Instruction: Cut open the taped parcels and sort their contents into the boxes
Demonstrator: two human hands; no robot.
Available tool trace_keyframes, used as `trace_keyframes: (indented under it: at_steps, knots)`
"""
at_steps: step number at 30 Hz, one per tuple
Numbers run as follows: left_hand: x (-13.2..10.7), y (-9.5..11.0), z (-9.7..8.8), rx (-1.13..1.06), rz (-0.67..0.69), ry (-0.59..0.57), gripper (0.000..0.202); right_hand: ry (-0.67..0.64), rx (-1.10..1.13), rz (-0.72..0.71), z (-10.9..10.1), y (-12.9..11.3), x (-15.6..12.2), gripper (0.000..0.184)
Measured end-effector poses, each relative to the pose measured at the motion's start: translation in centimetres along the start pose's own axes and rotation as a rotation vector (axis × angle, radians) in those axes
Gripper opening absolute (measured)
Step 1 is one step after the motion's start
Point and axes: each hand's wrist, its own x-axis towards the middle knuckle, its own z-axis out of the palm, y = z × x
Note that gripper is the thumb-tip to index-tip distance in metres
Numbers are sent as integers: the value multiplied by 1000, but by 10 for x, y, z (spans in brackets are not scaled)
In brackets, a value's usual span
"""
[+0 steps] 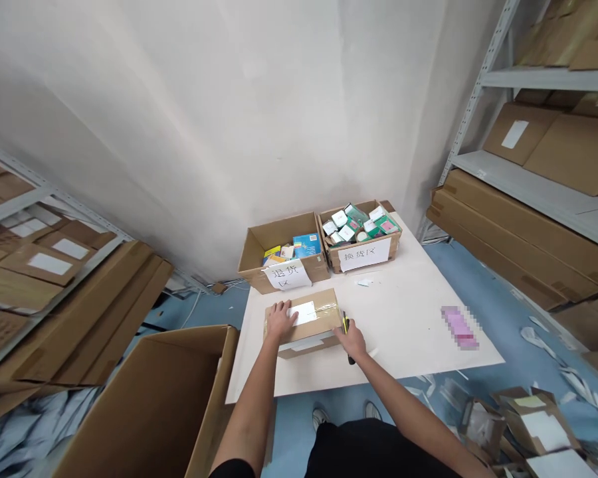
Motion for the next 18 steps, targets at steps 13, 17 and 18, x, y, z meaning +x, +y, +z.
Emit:
trace_keyframes:
  at_steps: [13, 17, 18]
  knots:
    - [-64, -8, 8, -65, -311, -323, 116, 10, 389, 187, 9, -80, 89, 46]
    - [-69, -12, 17, -194, -160, -203, 97, 62, 115, -4, 13, -58, 46, 56]
    - [-70, -11, 23, -233, -142, -153, 91, 38, 63, -38, 18, -47, 30, 59]
